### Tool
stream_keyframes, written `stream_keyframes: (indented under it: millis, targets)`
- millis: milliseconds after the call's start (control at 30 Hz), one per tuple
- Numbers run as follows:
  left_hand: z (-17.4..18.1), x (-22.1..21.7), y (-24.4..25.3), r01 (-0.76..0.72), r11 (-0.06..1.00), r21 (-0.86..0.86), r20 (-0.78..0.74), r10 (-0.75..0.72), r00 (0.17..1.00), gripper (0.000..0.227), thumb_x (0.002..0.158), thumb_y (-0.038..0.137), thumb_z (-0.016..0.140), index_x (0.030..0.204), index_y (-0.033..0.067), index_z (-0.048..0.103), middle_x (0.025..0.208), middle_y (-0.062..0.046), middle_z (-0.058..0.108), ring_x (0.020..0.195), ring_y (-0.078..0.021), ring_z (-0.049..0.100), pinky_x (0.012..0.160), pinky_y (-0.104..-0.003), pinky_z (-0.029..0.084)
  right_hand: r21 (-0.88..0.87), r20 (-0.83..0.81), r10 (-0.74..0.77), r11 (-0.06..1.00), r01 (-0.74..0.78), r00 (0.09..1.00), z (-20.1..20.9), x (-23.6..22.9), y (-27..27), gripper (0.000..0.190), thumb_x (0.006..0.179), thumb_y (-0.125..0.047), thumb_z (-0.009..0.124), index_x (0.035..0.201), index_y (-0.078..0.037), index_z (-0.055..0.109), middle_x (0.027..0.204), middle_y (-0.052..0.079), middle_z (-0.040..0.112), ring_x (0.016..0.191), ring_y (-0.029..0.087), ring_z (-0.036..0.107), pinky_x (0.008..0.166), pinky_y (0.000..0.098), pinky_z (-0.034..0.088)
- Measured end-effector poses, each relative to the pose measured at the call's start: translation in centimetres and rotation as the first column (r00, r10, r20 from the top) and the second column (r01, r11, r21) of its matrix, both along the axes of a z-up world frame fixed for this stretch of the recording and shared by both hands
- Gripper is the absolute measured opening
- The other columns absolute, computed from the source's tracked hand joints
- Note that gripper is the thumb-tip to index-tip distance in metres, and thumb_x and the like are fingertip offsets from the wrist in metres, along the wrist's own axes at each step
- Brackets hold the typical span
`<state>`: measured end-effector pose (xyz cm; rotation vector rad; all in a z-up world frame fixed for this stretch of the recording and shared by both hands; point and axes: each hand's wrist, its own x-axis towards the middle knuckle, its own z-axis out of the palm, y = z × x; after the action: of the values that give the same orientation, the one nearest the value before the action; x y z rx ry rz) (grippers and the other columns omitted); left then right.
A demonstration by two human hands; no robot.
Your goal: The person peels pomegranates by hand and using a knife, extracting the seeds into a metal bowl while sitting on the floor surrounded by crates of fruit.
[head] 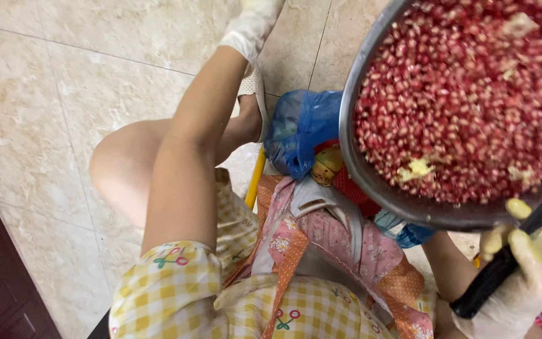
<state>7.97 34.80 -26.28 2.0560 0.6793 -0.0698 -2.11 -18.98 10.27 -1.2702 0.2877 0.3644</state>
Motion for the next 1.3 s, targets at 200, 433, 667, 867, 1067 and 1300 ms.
stream_keyframes:
  millis: [200,433,667,867,1067,1300]
  targets:
    - [17.7,4.6,-8.9,0.109,0.962,-0.249,0.222,-0.053,0.974,0.026,0.100,0.031,0.059,0.097,0.0097,0.073,0.091,-0.012,0.075,0.081,-0.0228,0.068,0.074,-0.038,0.054,-0.194,0.158,0.019,0.981,0.013,0.987,3.0,-1.5,-0.5,0.054,0.102,-0.003,0.062,0.153,0.007,0.047,0.122,0.015,0.069,0.073,0.012,0.061,0.067,0.0218,0.049]
    - [31.0,-1.1,-20.1,0.172,0.983,0.061,0.716,-0.163,0.679,0.022,0.078,-0.012,0.060,0.081,0.0083,0.069,0.089,-0.008,0.072,0.088,-0.0240,0.070,0.080,-0.037,0.057,-0.259,0.167,-0.023,0.964,0.066,0.986,5.0,-2.5,-1.8,0.056,0.095,-0.002,0.061,0.150,0.000,0.054,0.125,0.011,0.072,0.075,0.007,0.062,0.067,0.0173,0.049]
    - [33.0,-5.6,-29.2,0.542,0.738,0.403,0.460,-0.675,0.577,0.023,0.082,0.007,0.074,0.105,0.0092,0.074,0.100,-0.014,0.070,0.096,-0.0335,0.066,0.087,-0.042,0.053,-0.198,0.194,0.008,0.980,0.031,0.981,3.4,-2.2,-3.3,0.060,0.089,0.000,0.060,0.148,-0.007,0.052,0.119,0.009,0.074,0.067,0.006,0.060,0.059,0.0184,0.049]
    - [29.3,-8.2,-32.3,0.613,0.517,0.598,0.078,-0.798,0.598,0.030,0.077,0.022,0.079,0.098,0.0050,0.066,0.098,-0.019,0.063,0.090,-0.0393,0.066,0.077,-0.050,0.054,-0.199,0.236,-0.039,0.976,0.088,0.971,5.2,-3.3,-4.5,0.050,0.093,-0.002,0.060,0.144,-0.002,0.056,0.119,0.009,0.074,0.070,0.006,0.061,0.064,0.0189,0.050]
    - [25.5,-5.8,-30.9,0.573,0.765,0.295,0.275,-0.642,0.716,0.010,0.093,0.018,0.075,0.098,0.0095,0.072,0.091,-0.011,0.073,0.086,-0.0294,0.071,0.077,-0.042,0.056,-0.232,0.285,0.007,0.971,0.062,0.959,8.1,-1.6,-4.9,0.044,0.094,-0.001,0.058,0.138,0.002,0.058,0.111,0.011,0.074,0.073,0.010,0.064,0.066,0.0213,0.052]
    - [26.9,-4.7,-31.5,0.369,0.425,-0.826,0.232,-0.341,0.911,0.021,0.094,0.002,0.068,0.115,-0.0014,0.070,0.098,-0.009,0.074,0.085,-0.0171,0.071,0.075,-0.029,0.058,-0.468,0.057,0.152,0.877,-0.108,0.987,5.0,-0.2,-1.8,0.044,0.091,-0.020,0.070,0.135,-0.013,0.067,0.083,0.003,0.069,0.061,0.011,0.059,0.053,0.0269,0.046]
